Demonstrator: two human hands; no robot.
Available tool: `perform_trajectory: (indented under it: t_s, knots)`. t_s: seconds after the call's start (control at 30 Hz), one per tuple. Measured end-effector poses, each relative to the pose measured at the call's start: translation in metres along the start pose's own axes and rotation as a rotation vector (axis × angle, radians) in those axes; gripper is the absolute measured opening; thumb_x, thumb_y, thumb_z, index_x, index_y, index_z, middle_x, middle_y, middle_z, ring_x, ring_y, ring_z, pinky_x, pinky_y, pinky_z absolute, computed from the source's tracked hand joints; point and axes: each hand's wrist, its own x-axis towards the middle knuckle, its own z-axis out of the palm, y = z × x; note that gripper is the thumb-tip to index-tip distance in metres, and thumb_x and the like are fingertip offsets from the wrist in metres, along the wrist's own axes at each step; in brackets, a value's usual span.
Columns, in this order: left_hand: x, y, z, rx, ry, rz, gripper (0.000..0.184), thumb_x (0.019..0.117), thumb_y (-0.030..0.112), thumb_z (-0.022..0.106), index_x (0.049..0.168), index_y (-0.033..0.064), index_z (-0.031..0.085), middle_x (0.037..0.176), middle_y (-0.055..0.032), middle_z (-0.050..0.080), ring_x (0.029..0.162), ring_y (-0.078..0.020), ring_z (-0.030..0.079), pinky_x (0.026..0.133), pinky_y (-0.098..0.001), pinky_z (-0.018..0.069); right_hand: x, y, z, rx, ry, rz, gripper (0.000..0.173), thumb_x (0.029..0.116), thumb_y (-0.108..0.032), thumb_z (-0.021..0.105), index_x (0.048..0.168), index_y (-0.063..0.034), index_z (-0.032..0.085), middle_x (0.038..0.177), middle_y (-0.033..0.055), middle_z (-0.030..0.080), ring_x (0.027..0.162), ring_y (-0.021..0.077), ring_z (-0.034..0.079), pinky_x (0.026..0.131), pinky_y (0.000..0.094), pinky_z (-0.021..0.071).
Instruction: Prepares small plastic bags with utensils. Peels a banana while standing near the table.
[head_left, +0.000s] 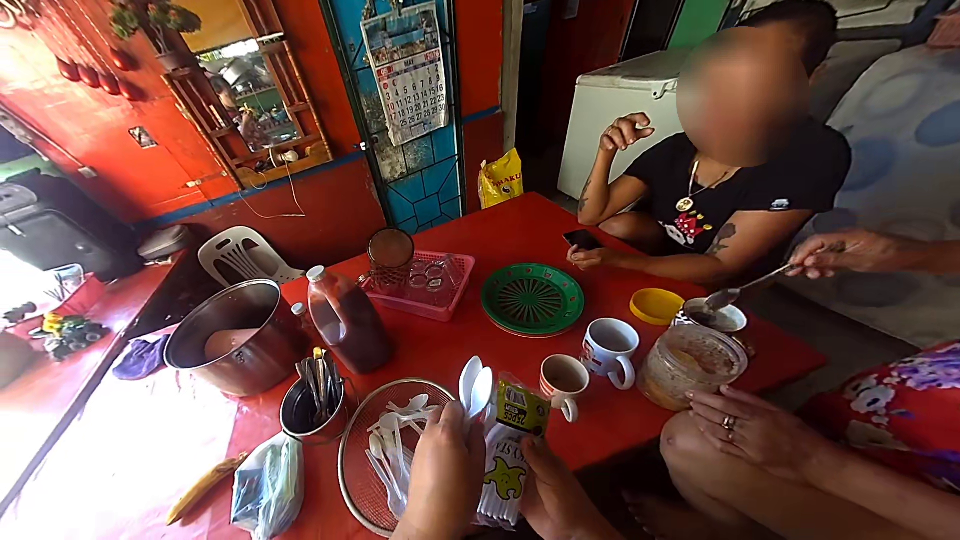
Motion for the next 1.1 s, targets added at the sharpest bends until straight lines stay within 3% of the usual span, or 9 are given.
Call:
perform_trajectory:
  t_s: [0.07,0.13,0.2,0.33,0.4,0.53,0.77,0.93,1.1]
  knots:
    - [0.0,0.002,0.001,0.035,0.033,0.01,0.028,0.1014,0.029,0.058,0.105,0.0038,0.07,0.101,-0.0116,0.066,0.09,-0.0218,0.067,0.082,-0.0384,0.0574,0.002,-0.001,-0.003,0.12,-0.031,0.072,0.066,0.0953,-0.041,0.069,0.142,-0.0076,0.037,0.12,0.0168,0.068,0.108,0.0285,0.071,0.093,0.0496,0.0596]
    - [0.001,0.002,0.0,0.03,0.074,0.039,0.027,0.1004,0.028,0.058,0.102,0.004,0.07,0.099,-0.0107,0.062,0.091,-0.0206,0.065,0.081,-0.0351,0.0564,0.005,-0.002,-0.009,0.237,-0.092,0.132,0.061,0.095,-0.048,0.067,0.136,-0.0067,0.049,0.118,0.0187,0.07,0.107,0.0306,0.071,0.094,0.0515,0.0591]
    - [0.002,0.004,-0.006,-0.005,0.059,0.056,0.027,0.1,0.028,0.059,0.101,0.0038,0.07,0.095,-0.0091,0.063,0.09,-0.0183,0.064,0.081,-0.0327,0.0548,0.007,-0.002,-0.015,0.285,-0.158,0.169,0.062,0.0894,-0.056,0.07,0.127,-0.0073,0.061,0.114,0.0169,0.072,0.105,0.0285,0.072,0.094,0.0495,0.0591]
    - [0.002,0.008,-0.018,-0.104,-0.101,0.033,0.023,0.1001,0.028,0.059,0.1,0.0067,0.067,0.085,-0.0039,0.065,0.078,-0.013,0.064,0.075,-0.0313,0.0543,0.013,-0.005,-0.02,0.316,-0.265,0.152,0.058,0.0885,-0.057,0.07,0.123,-0.0106,0.067,0.116,0.0149,0.072,0.109,0.0272,0.071,0.097,0.0491,0.0574]
    - [0.0,0.013,-0.017,-0.099,-0.12,0.036,0.022,0.1,0.026,0.058,0.102,0.0063,0.067,0.085,-0.0041,0.065,0.075,-0.0124,0.065,0.072,-0.0308,0.0556,0.015,-0.006,-0.019,0.336,-0.272,0.122,0.053,0.0885,-0.05,0.073,0.124,-0.0106,0.067,0.117,0.0151,0.072,0.109,0.0274,0.071,0.098,0.0497,0.0571]
    - [-0.002,0.021,-0.008,-0.022,-0.063,0.059,0.022,0.1003,0.024,0.057,0.104,0.0053,0.067,0.091,-0.0074,0.067,0.082,-0.0148,0.066,0.077,-0.0315,0.0557,0.013,-0.006,-0.014,0.343,-0.184,0.116,0.057,0.0851,-0.041,0.081,0.126,-0.0082,0.059,0.113,0.0169,0.072,0.104,0.0287,0.072,0.094,0.0508,0.0591]
    - [-0.006,0.02,-0.02,0.046,0.091,0.136,0.024,0.1012,0.028,0.056,0.102,0.0073,0.069,0.088,-0.0041,0.066,0.077,-0.0133,0.065,0.072,-0.0316,0.0567,0.014,-0.009,-0.022,0.377,-0.224,0.139,0.056,0.0846,-0.045,0.08,0.124,-0.0082,0.063,0.115,0.0185,0.072,0.106,0.031,0.072,0.094,0.0509,0.0588]
    - [-0.006,0.02,-0.02,-0.088,-0.037,0.104,0.022,0.1022,0.024,0.057,0.106,0.0058,0.067,0.092,-0.0044,0.07,0.08,-0.011,0.07,0.077,-0.0288,0.0599,0.015,-0.012,-0.022,0.37,-0.298,0.12,0.055,0.0876,-0.048,0.076,0.124,-0.0086,0.066,0.116,0.0166,0.072,0.109,0.0288,0.071,0.097,0.0495,0.0576]
    - [-0.003,0.028,-0.006,0.054,0.007,0.103,0.022,0.1007,0.025,0.057,0.103,0.0067,0.067,0.089,-0.0059,0.067,0.08,-0.0161,0.067,0.074,-0.0346,0.0569,0.011,-0.007,-0.014,0.398,-0.281,0.162,0.053,0.0877,-0.044,0.077,0.125,-0.0091,0.063,0.115,0.016,0.072,0.109,0.0281,0.071,0.098,0.0506,0.057]
